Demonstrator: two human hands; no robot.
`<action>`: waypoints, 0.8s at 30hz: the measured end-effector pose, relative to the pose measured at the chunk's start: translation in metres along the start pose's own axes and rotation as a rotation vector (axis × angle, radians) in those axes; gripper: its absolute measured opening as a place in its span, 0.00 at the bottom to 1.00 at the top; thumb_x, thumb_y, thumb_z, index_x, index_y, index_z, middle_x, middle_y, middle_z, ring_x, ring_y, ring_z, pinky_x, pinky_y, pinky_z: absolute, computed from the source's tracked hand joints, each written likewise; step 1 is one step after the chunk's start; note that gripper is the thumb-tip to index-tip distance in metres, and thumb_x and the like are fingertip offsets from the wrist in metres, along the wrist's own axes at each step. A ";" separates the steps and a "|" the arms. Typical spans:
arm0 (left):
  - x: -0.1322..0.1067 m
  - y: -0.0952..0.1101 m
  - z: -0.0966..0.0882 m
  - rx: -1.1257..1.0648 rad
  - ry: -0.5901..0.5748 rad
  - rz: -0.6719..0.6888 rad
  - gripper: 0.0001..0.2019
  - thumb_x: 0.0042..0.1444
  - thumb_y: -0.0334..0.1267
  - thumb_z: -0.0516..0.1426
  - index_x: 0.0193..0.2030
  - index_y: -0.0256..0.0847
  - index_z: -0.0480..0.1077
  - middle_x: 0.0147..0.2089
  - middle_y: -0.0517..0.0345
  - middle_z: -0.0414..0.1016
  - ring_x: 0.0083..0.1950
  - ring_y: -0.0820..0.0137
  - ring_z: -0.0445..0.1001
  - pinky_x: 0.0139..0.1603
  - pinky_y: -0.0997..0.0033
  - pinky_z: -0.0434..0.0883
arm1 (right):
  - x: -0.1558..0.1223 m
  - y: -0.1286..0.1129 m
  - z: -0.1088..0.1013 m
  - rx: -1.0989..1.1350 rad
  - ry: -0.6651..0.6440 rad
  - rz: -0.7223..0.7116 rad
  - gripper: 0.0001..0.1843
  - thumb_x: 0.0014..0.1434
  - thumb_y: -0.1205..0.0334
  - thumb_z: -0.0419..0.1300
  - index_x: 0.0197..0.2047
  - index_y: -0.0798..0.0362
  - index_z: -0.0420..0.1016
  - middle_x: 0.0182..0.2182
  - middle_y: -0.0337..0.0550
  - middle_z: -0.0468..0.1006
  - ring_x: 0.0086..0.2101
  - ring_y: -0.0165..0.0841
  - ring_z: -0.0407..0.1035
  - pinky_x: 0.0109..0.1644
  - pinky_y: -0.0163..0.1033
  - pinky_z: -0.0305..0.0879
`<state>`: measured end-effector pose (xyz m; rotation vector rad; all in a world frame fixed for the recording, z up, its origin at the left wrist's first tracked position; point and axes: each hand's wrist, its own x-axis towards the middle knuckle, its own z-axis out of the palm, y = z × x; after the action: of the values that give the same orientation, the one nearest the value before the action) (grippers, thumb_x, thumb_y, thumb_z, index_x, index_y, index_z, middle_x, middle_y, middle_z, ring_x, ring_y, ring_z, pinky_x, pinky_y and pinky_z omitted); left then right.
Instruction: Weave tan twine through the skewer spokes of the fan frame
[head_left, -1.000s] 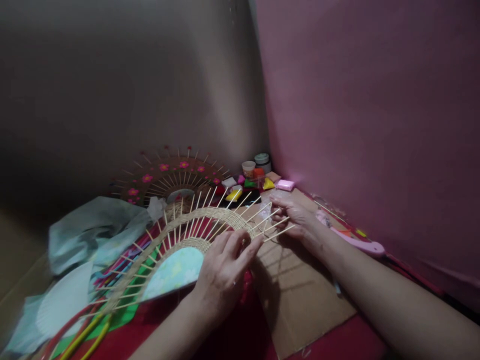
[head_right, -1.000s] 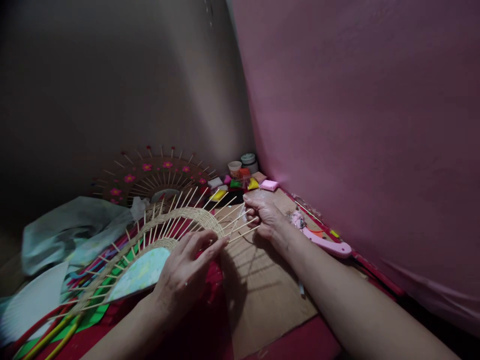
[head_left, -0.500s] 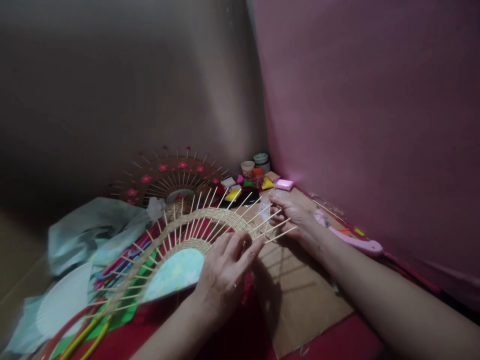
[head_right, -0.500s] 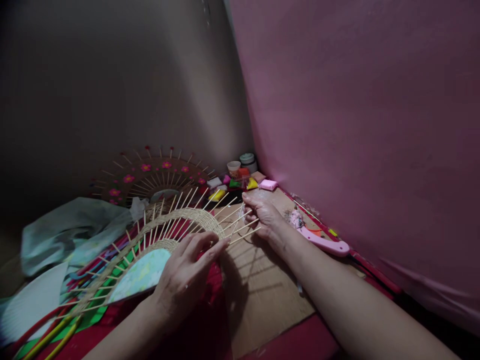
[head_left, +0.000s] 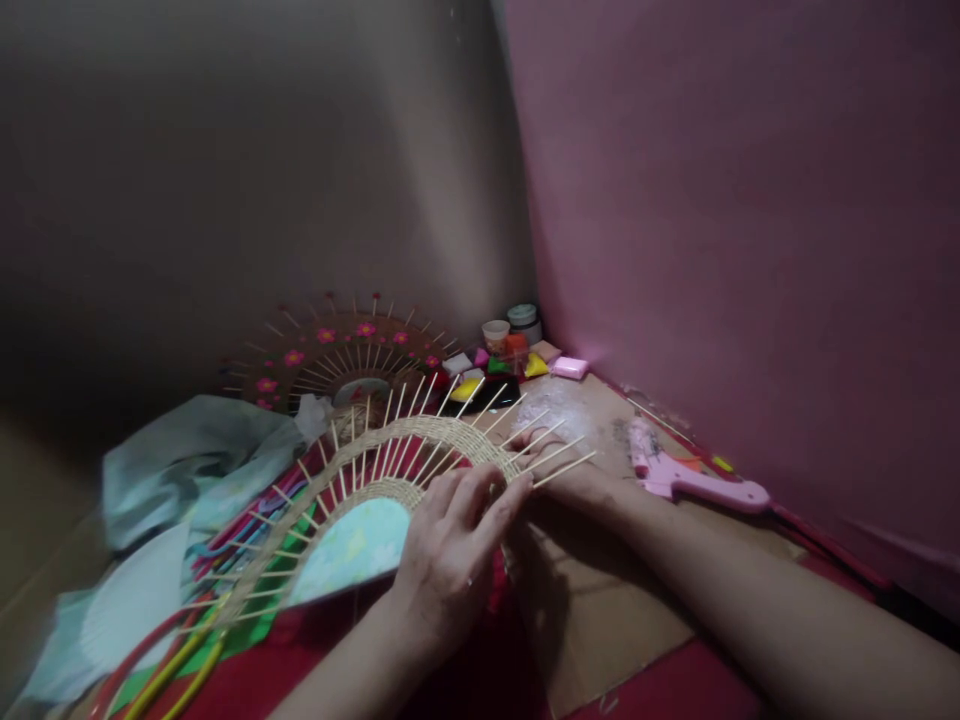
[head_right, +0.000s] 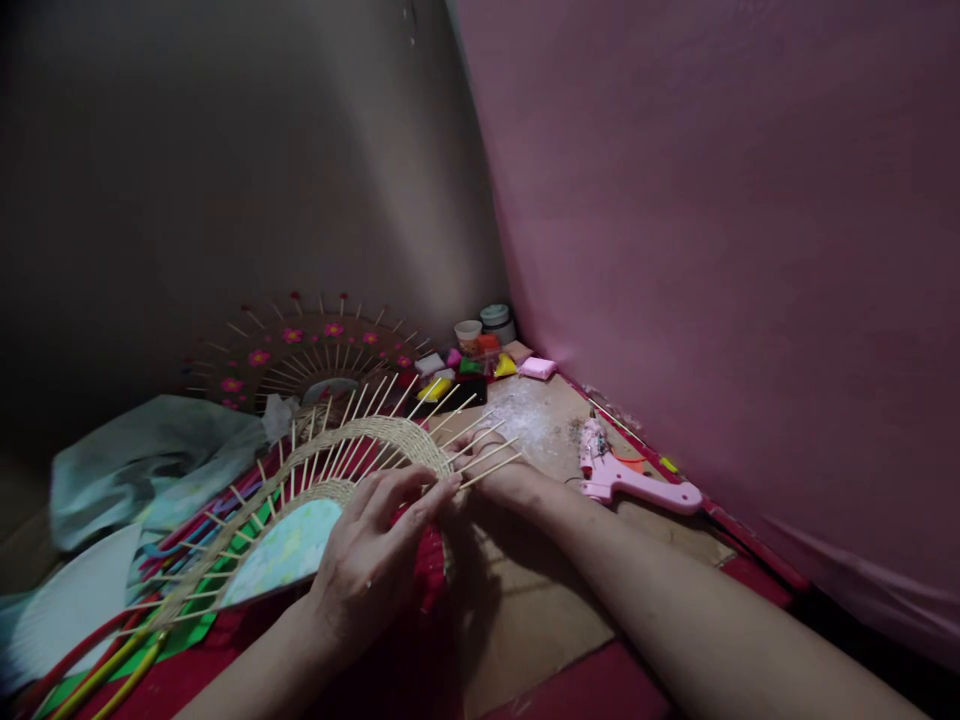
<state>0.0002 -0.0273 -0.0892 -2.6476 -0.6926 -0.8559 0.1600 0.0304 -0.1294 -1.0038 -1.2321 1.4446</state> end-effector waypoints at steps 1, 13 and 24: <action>0.000 0.000 0.000 -0.003 0.003 -0.007 0.21 0.57 0.23 0.47 0.58 0.36 0.63 0.47 0.44 0.66 0.44 0.62 0.63 0.41 0.58 0.66 | -0.001 -0.002 -0.001 -0.019 0.013 -0.002 0.04 0.43 0.71 0.62 0.24 0.55 0.72 0.20 0.38 0.71 0.21 0.26 0.62 0.25 0.33 0.56; 0.002 0.000 -0.003 -0.002 0.027 -0.024 0.20 0.57 0.23 0.48 0.57 0.34 0.62 0.48 0.43 0.66 0.46 0.61 0.64 0.43 0.57 0.66 | -0.022 -0.024 0.000 0.288 -0.105 -0.073 0.16 0.46 0.68 0.61 0.41 0.51 0.74 0.35 0.40 0.76 0.31 0.29 0.69 0.36 0.35 0.64; 0.001 0.001 -0.002 -0.010 0.021 0.010 0.19 0.58 0.23 0.47 0.56 0.31 0.63 0.49 0.42 0.65 0.46 0.60 0.63 0.44 0.56 0.67 | -0.020 -0.023 0.007 0.225 -0.053 0.035 0.05 0.42 0.68 0.64 0.26 0.57 0.74 0.20 0.38 0.72 0.20 0.24 0.61 0.25 0.32 0.59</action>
<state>0.0006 -0.0290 -0.0879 -2.6451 -0.6715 -0.8852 0.1613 0.0102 -0.1053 -0.8424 -1.0655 1.6069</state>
